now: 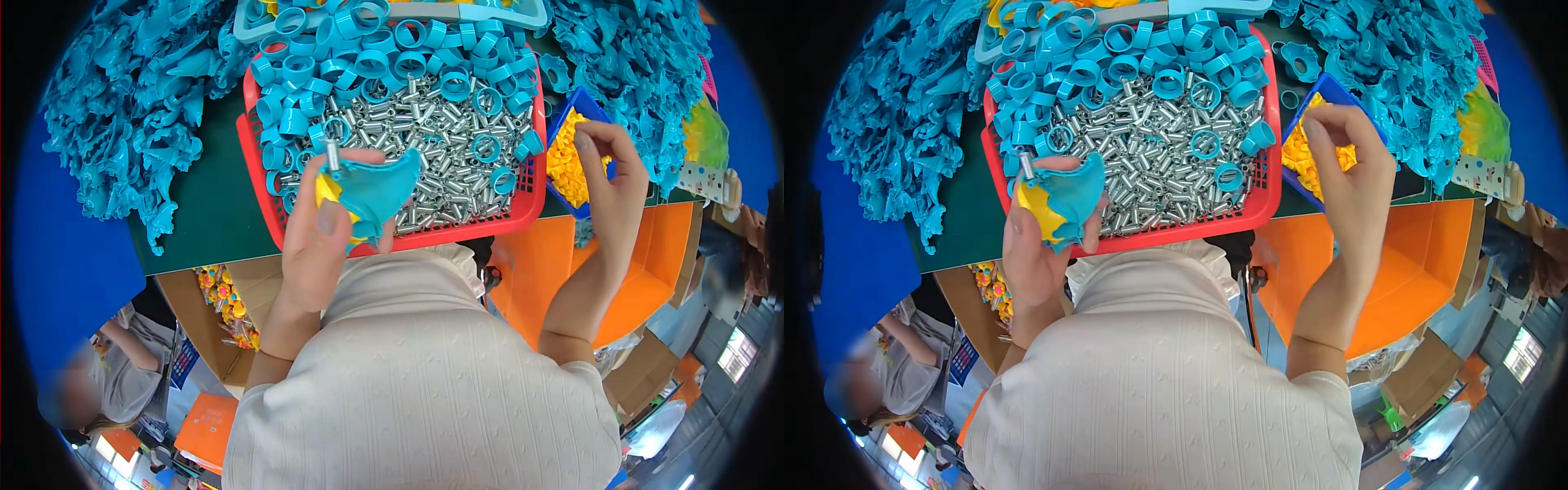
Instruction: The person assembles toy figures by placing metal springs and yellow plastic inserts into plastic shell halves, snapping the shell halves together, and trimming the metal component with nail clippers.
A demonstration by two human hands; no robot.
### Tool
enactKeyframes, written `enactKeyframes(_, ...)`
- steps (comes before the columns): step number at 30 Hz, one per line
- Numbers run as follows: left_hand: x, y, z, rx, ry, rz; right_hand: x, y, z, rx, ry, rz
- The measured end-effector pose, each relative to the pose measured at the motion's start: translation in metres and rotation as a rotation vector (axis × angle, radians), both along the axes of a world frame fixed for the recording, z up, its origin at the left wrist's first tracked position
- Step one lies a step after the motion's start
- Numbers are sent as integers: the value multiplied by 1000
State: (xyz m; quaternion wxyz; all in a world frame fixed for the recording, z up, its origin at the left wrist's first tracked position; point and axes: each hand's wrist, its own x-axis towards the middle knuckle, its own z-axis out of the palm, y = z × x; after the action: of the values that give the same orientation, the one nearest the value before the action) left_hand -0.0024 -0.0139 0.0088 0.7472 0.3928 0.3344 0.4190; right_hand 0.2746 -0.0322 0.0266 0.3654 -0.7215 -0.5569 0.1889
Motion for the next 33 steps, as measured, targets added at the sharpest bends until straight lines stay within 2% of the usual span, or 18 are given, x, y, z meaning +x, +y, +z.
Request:
enactKeyframes(1,0,0,-1,46,24,4,10,-5,-3,-1,-2,-2)
enactKeyframes(3,-4,2,-7,33,-73,-36,22,-12,-11,-243,-280,179)
enactKeyframes(4,-7,3,-11,21,-169,-74,22,-13,-14,-245,-277,177)
enactKeyframes(6,-13,6,-22,85,-258,-95,22,-14,-21,-290,-549,308)
enactKeyframes(8,-11,3,-22,150,-349,-110,22,-13,-28,-276,-557,274)
enactKeyframes(10,-4,-6,-13,103,-87,184,19,-11,-30,-272,-584,234)
enactKeyframes(14,-9,-6,-19,141,45,132,23,-10,-34,-273,-575,217)
enactKeyframes(16,-8,-6,-13,112,141,65,23,-9,-28,-192,-367,89)
enactKeyframes(17,-10,-6,-9,63,39,17,22,-8,-23,-193,-329,40)
enactKeyframes(18,-10,-6,-9,64,42,25,20,-8,-20,-190,-326,48)
enactKeyframes(20,-3,-4,-8,108,124,17,16,-6,-17,16,-5,-81)
enactKeyframes(22,7,-4,-1,42,72,44,6,-6,-10,89,47,-40)
enactKeyframes(24,9,-4,1,149,175,-4,-23,-5,4,199,392,24)
enactKeyframes(25,8,-6,2,173,201,-28,-43,-3,8,233,456,4)
enactKeyframes(26,10,-7,2,172,202,-27,-55,0,7,300,537,151)
enactKeyframes(28,13,-9,3,175,192,7,-72,6,2,275,523,365)
enactKeyframes(33,10,-8,5,151,198,-12,-89,13,0,192,566,465)
